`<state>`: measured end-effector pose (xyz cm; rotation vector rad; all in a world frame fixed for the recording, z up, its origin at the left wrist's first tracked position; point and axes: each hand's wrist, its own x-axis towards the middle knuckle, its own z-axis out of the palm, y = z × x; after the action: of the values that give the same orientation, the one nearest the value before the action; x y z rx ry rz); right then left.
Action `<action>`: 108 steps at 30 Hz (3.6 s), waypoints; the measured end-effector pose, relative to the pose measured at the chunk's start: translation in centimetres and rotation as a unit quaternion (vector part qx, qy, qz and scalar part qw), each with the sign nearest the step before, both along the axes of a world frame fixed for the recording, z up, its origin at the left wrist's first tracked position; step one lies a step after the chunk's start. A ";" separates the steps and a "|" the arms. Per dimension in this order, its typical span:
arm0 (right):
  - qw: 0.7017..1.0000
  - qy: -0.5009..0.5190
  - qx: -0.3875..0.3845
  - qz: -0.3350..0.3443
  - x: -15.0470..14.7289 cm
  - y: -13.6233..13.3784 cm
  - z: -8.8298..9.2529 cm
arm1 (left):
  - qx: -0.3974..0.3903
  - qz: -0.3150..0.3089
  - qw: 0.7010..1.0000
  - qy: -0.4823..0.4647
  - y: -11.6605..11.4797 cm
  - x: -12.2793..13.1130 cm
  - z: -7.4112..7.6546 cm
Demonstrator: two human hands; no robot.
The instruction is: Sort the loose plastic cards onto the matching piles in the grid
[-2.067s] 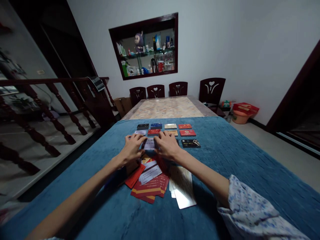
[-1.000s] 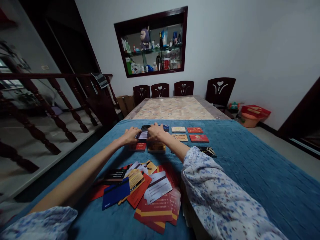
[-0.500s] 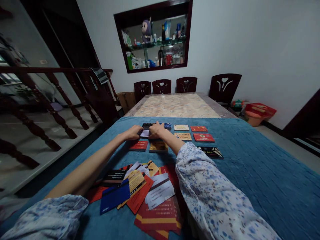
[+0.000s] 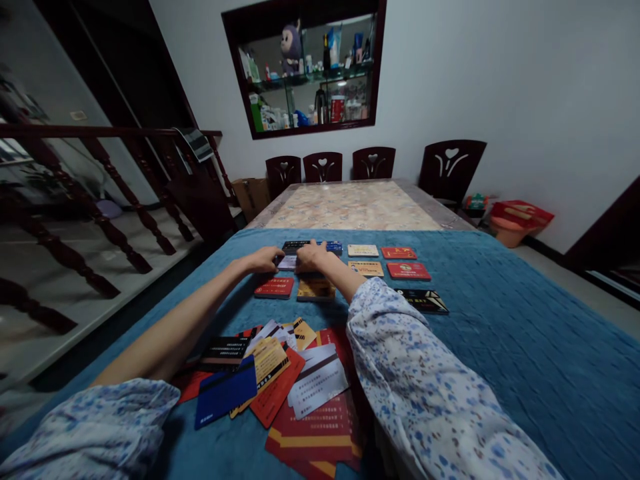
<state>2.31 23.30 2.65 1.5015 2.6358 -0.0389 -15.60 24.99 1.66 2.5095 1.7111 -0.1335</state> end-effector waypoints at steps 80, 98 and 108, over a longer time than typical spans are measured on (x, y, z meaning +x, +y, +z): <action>0.971 0.109 0.017 0.211 -3.2 -18.5 -1.3 | -0.092 -0.025 0.975 -0.199 -21.5 -7.9 1.2; 0.968 0.159 0.044 0.192 -3.1 -17.8 -1.4 | -0.127 0.013 0.952 -0.277 -21.3 -8.6 1.4; 0.975 0.178 0.078 0.107 -3.2 -16.8 -2.4 | 0.017 0.063 0.948 -0.312 -20.3 -7.9 -0.7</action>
<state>-0.88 6.49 0.25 1.3500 3.1405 -0.0943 -23.52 4.65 0.93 2.1131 1.5814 0.6343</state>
